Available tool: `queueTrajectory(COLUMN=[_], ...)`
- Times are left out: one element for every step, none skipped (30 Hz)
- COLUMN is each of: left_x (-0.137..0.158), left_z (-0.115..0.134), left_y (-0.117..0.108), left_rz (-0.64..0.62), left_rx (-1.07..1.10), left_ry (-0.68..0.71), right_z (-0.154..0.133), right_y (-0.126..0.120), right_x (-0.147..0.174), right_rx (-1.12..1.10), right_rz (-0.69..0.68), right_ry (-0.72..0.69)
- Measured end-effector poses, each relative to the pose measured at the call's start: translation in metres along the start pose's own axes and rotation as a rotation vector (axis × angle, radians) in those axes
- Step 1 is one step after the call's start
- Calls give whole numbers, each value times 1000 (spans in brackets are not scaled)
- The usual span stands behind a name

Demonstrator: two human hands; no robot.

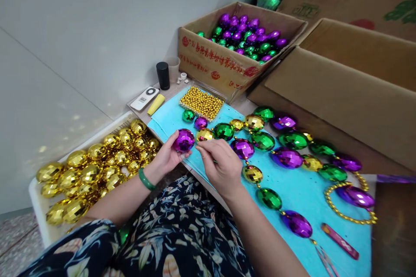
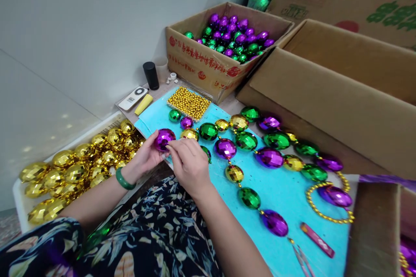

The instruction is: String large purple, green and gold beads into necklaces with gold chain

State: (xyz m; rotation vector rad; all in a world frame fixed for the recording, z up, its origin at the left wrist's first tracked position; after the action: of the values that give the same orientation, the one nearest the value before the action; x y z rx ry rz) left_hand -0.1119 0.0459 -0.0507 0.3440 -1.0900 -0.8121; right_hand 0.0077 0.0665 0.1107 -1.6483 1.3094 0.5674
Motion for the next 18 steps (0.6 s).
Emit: queueTrajectory(left_x=[0, -1, -1, -1, -1, -1, -1, -1, 0, 0, 0, 1, 1, 1, 2, 3, 4, 5], left_z=[0, 0, 0, 0, 1, 1, 1, 1, 0, 0, -1, -1, -2, -2, -3, -4, -5, -6], left_y=[0, 0, 0, 0, 0, 0, 1, 1, 2, 2, 2, 2, 2, 3, 4, 5, 7, 8], left_rz=[-2, 0, 5, 9, 11, 9, 3, -4, -10, -12, -11, -9, -10, -16, -28, -44, -62, -81], left_rx=[1, 3, 7, 11, 16, 21, 24, 26, 26, 26, 27, 29, 33, 39, 45, 51, 54, 54], left_ry=[-4, -6, -5, -3, -1, 0, -2, -6, -12, -18, -24, -28, -32, -36, -41, -45, -47, -48], right_z=[-2, -4, -6, -9, -11, -13, -15, -16, -18, -19, -21, -22, -22, -22, -21, -19, -17, -14], right_y=[0, 1, 3, 4, 5, 6, 6, 6, 7, 7, 7, 8, 8, 9, 11, 14, 17, 21], right_x=[1, 2, 3, 4, 4, 4, 4, 3, 2, 1, 1, 0, 0, 0, 1, 3, 5, 8], right_rx=[32, 63, 87, 104, 113, 117, 118, 120, 124, 129, 132, 134, 135, 137, 141, 148, 161, 180], right_rz=[1, -6, -18, -32, -44, -53, -60, -65, -70, -77, -84, -92, -100, -108, -120, -137, -157, -179], right_ry=[-26, -54, -81, -105, -123, -137, -147, -155, -161, -167, -172, -176, -177, -176, -174, -172, -171, -173])
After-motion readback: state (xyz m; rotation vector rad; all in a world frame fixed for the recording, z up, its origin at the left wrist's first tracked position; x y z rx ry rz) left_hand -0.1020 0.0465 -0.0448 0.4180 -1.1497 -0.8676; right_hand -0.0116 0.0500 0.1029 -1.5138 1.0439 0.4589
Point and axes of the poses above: each hand's wrist, its own x-axis away from the middle knuckle, its own y-axis out of the palm, z = x × y, the point moved 8 cm from there along -x, towards the middle knuckle, and after that the axes turned 10 degrees about z, right-handed, at the moved point
